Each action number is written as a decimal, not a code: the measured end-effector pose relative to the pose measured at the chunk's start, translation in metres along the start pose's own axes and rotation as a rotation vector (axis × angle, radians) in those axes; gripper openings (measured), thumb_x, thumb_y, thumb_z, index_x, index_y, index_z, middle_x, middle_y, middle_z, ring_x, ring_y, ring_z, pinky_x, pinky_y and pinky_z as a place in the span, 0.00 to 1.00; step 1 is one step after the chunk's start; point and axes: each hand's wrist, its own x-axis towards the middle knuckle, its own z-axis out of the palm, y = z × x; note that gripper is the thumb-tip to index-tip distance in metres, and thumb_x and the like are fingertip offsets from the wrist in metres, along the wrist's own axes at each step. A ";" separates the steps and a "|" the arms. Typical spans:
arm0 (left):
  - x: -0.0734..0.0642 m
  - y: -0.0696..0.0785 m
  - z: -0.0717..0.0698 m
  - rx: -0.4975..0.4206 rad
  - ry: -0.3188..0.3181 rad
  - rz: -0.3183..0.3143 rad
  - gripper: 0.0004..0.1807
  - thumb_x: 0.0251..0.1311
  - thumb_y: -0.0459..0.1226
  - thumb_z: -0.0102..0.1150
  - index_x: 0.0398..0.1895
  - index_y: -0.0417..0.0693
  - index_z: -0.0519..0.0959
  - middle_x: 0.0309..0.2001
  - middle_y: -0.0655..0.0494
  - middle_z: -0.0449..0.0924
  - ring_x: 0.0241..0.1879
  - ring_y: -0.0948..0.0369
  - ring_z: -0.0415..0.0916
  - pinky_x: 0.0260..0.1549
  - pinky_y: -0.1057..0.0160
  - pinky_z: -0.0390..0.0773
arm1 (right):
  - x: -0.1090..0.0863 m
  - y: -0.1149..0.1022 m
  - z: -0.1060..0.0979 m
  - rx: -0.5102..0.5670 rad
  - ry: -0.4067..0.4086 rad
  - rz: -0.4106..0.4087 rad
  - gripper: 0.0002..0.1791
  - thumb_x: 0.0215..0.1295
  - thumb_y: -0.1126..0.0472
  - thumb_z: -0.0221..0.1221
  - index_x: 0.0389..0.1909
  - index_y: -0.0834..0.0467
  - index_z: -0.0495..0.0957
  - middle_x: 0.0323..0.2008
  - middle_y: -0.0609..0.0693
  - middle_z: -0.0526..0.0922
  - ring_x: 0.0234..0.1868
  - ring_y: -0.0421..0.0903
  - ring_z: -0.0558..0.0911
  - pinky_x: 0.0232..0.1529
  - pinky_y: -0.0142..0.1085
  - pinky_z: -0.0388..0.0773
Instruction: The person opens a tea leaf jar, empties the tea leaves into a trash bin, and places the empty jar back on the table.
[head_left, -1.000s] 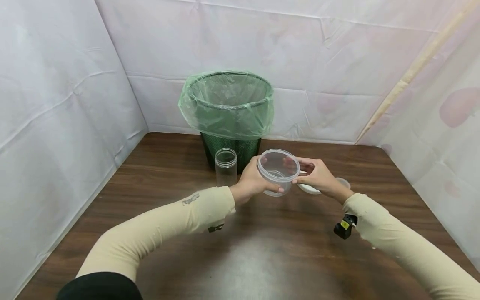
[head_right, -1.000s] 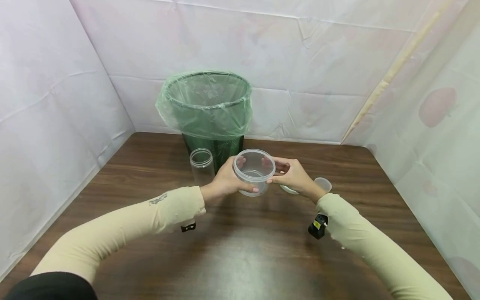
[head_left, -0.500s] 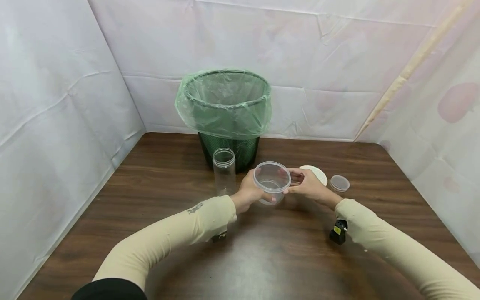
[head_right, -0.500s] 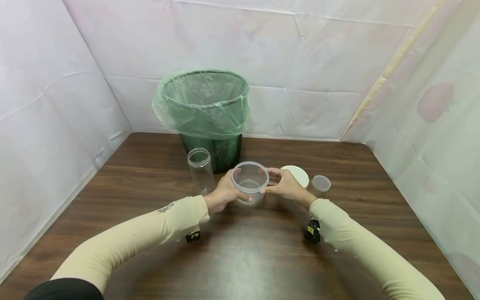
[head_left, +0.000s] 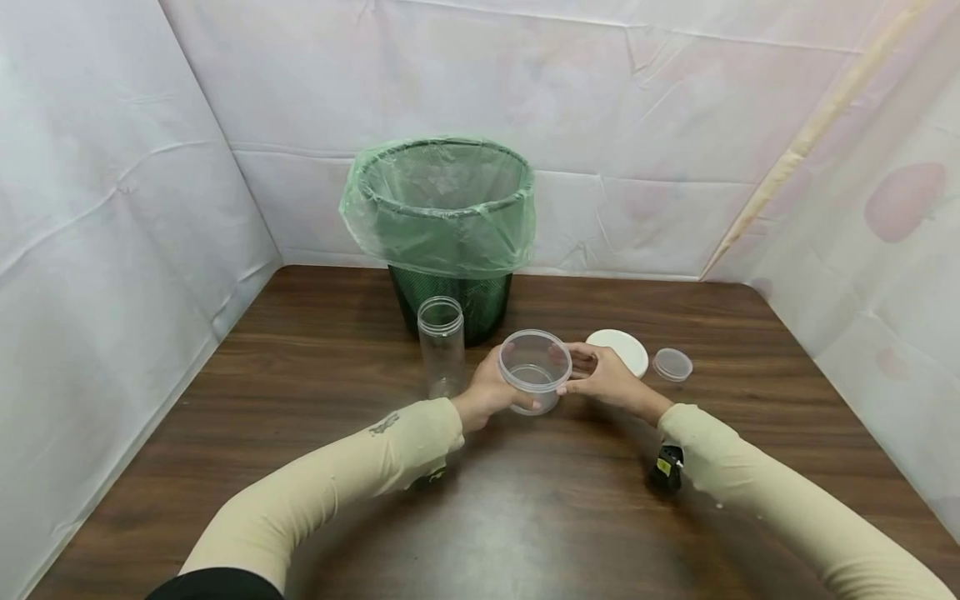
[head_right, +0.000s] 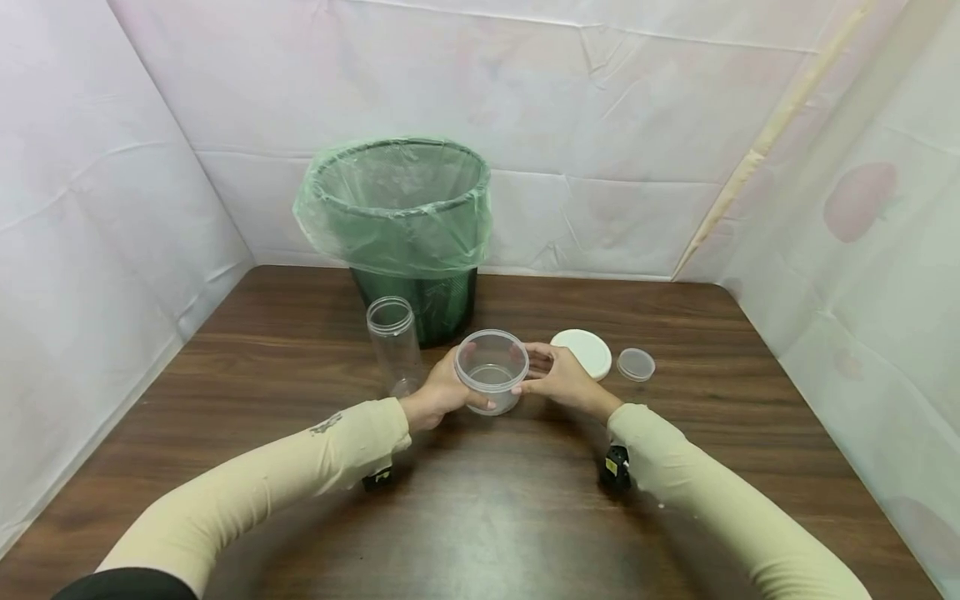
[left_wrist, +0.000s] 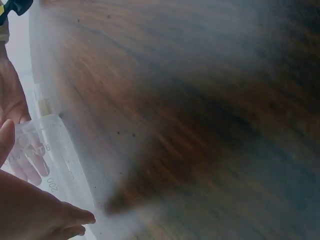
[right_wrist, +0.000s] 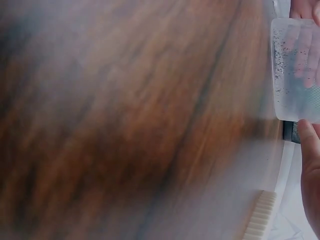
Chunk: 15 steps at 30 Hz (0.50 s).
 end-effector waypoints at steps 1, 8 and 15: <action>0.000 0.000 0.000 -0.003 -0.003 0.006 0.57 0.23 0.18 0.76 0.67 0.37 0.61 0.64 0.43 0.66 0.62 0.46 0.62 0.62 0.53 0.58 | 0.000 0.000 0.000 0.000 0.001 0.000 0.37 0.44 0.75 0.71 0.57 0.77 0.68 0.57 0.71 0.71 0.57 0.65 0.72 0.50 0.36 0.74; -0.003 -0.004 -0.002 -0.029 0.005 -0.034 0.54 0.27 0.16 0.72 0.67 0.43 0.63 0.62 0.46 0.68 0.61 0.49 0.63 0.59 0.53 0.64 | 0.003 -0.001 0.001 0.020 -0.001 0.013 0.38 0.47 0.76 0.69 0.60 0.77 0.65 0.59 0.71 0.69 0.59 0.65 0.70 0.52 0.36 0.73; -0.029 -0.002 -0.010 0.072 0.058 -0.136 0.60 0.31 0.19 0.71 0.72 0.36 0.49 0.69 0.37 0.54 0.69 0.44 0.51 0.65 0.49 0.52 | 0.001 -0.007 0.000 0.001 -0.021 0.048 0.44 0.50 0.75 0.68 0.66 0.77 0.55 0.64 0.72 0.61 0.64 0.66 0.64 0.57 0.36 0.69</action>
